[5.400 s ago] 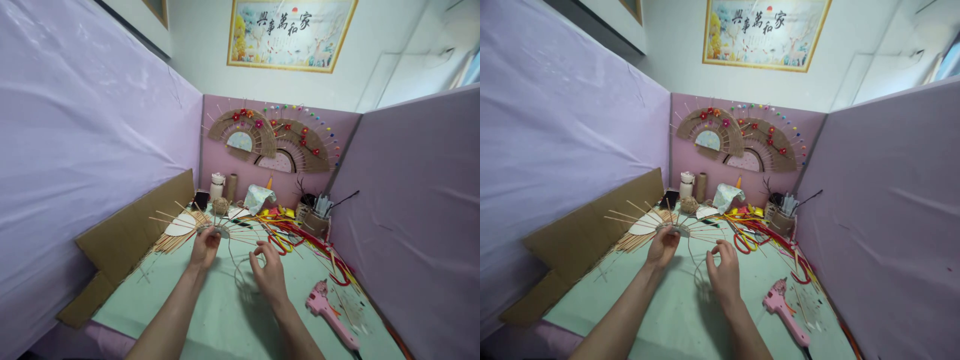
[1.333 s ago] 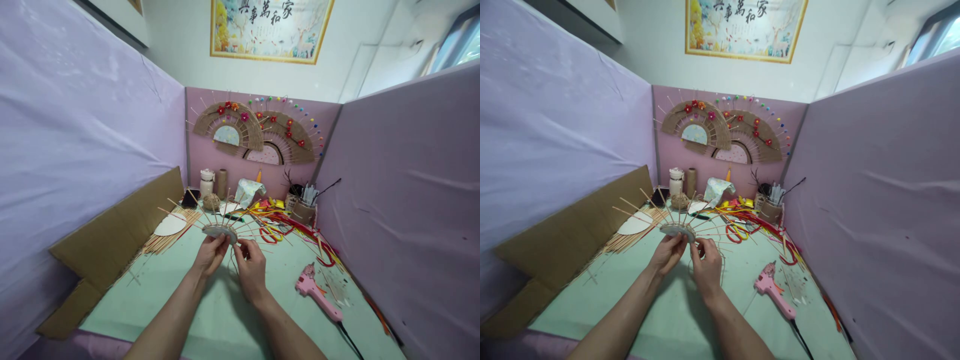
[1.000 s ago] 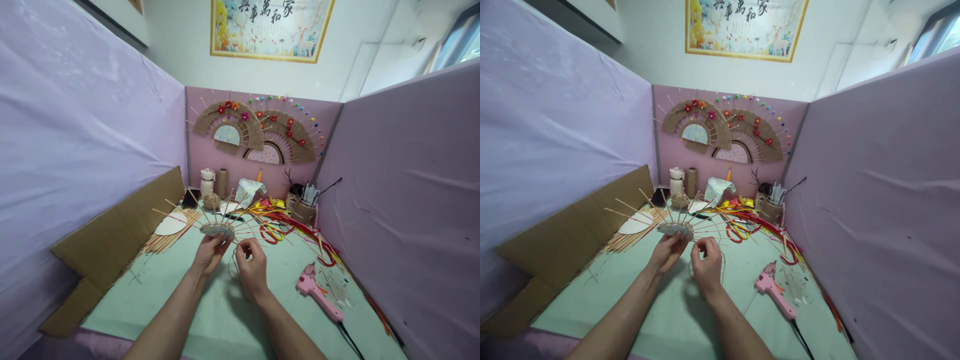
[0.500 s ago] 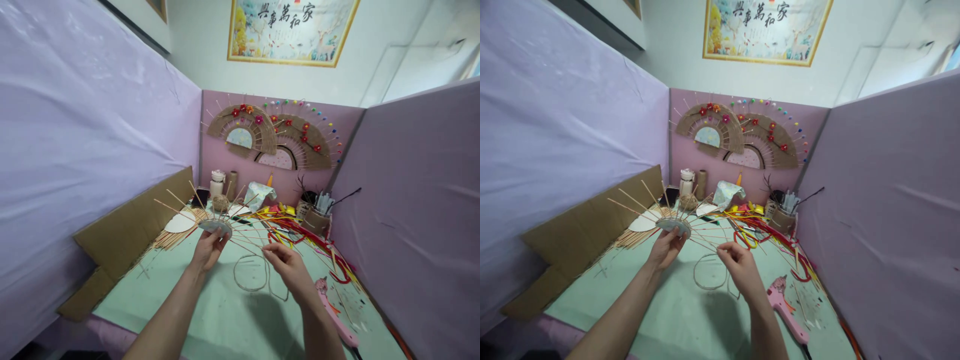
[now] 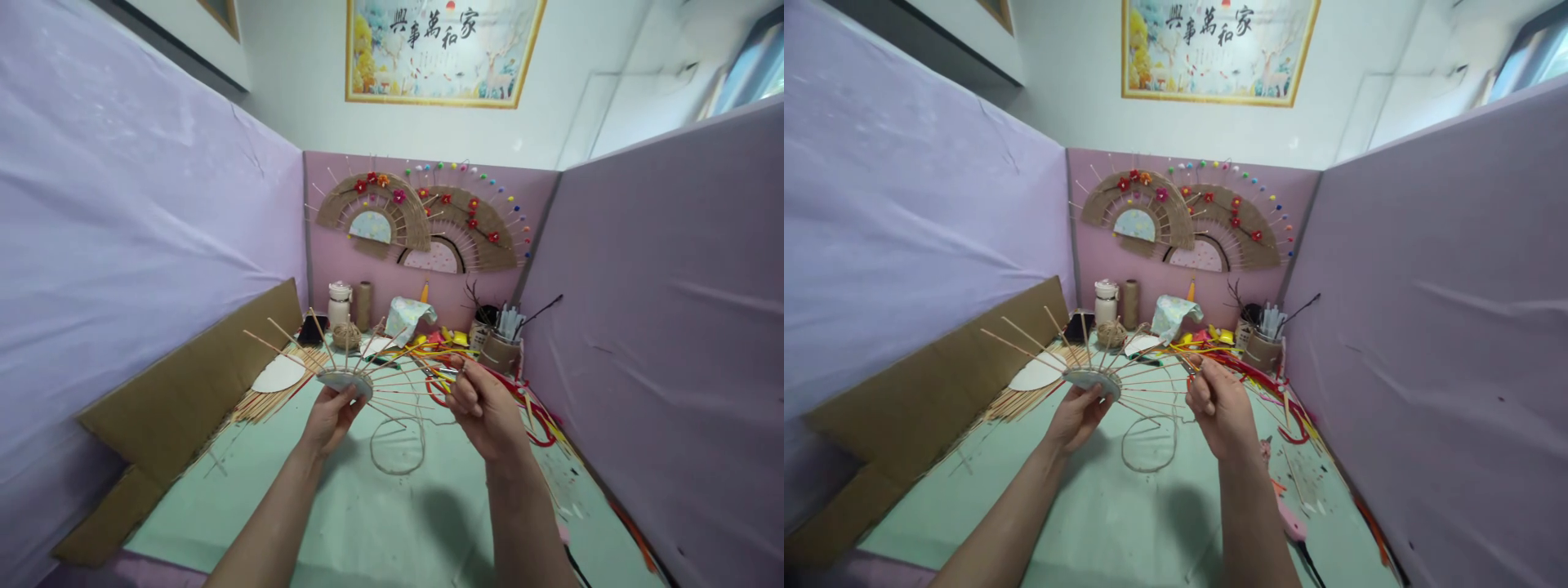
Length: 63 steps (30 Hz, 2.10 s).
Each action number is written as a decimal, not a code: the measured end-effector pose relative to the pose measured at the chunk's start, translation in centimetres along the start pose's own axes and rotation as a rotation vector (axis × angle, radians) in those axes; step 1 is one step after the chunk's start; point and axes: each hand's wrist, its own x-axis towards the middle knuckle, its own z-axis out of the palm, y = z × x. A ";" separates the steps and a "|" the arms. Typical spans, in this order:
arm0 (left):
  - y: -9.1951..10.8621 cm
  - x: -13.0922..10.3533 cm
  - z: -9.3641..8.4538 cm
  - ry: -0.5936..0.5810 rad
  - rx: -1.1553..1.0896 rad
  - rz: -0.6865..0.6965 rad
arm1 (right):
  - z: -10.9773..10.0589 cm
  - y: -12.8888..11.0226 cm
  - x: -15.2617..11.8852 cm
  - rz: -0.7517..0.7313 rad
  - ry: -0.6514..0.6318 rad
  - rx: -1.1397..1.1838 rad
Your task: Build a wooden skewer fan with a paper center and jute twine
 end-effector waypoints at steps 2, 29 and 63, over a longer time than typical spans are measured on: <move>0.0 0.0 0.0 0.012 0.002 -0.003 | -0.5 0.5 0.4 0.008 0.044 0.017; 0.9 0.2 0.4 0.109 -0.324 -0.011 | -2.5 10.6 -0.7 -0.080 -0.182 -1.463; -1.3 -2.2 1.6 -0.356 0.285 0.141 | 1.8 11.6 -2.6 -0.893 -0.165 -1.285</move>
